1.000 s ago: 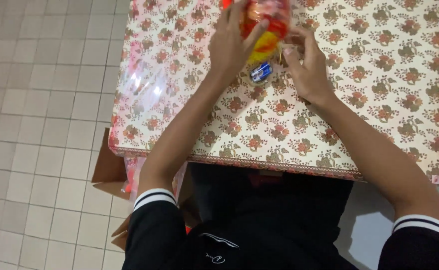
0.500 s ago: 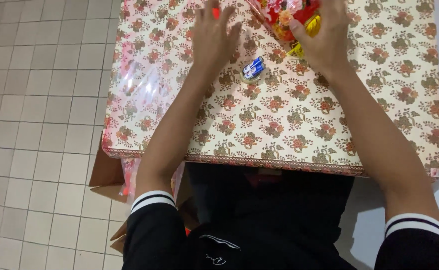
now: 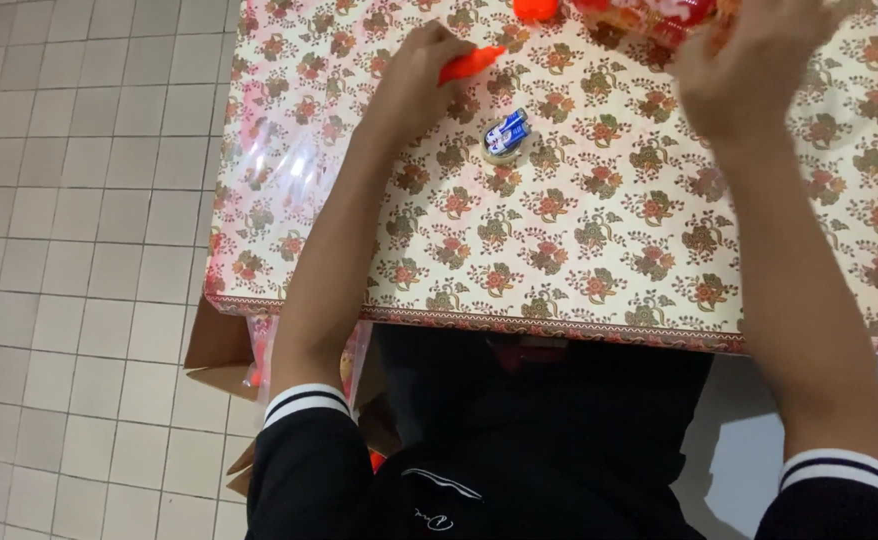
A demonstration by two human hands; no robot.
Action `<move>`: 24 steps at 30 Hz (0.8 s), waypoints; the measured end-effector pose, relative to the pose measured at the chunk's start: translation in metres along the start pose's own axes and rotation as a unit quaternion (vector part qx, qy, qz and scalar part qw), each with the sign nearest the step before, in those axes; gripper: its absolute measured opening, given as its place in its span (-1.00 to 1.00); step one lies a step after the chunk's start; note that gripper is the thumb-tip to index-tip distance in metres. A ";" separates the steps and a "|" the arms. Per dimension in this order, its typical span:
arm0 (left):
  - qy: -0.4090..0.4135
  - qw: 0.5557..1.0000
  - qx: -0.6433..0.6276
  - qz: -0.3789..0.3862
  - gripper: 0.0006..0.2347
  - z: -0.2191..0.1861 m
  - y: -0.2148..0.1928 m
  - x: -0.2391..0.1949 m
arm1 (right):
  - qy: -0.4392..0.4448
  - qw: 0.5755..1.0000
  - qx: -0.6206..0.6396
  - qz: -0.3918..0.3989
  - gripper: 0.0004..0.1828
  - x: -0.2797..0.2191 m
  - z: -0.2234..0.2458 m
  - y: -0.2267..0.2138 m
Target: Assembling plastic components onto lanterns and packaging them into plastic bags.
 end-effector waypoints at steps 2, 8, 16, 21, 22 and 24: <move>0.053 0.999 0.003 -0.012 -0.83 -0.028 -0.009 -0.002 | -0.064 0.992 -0.110 0.012 -0.80 -0.004 0.023 0.012; 0.160 0.984 0.077 -0.027 -0.86 -0.058 0.001 -0.001 | -0.163 0.979 -0.095 0.081 -0.55 -0.010 0.030 0.031; 0.185 0.976 0.110 -0.045 -0.81 -0.065 0.015 -0.007 | -0.091 0.988 -0.103 0.064 -0.79 -0.011 0.047 0.019; 0.264 0.945 0.147 -0.122 -0.81 -0.093 -0.001 -0.015 | -0.170 0.973 -0.013 0.155 -0.31 -0.017 0.080 0.045; 0.273 0.934 0.192 -0.132 -0.78 -0.102 -0.006 -0.020 | -0.166 0.973 0.005 0.158 -0.25 -0.018 0.081 0.049; 0.281 0.920 0.237 -0.140 -0.75 -0.109 -0.008 -0.024 | -0.161 0.973 0.023 0.161 -0.16 -0.020 0.082 0.052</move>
Point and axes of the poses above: each hand's wrist, its own x-axis towards the middle knuckle, its own y-axis out of the palm, z = x × y, the point moved 6 cm from there along x, towards the middle knuckle, and after that the axes turned 11 degrees about z, right-handed, at the moved point
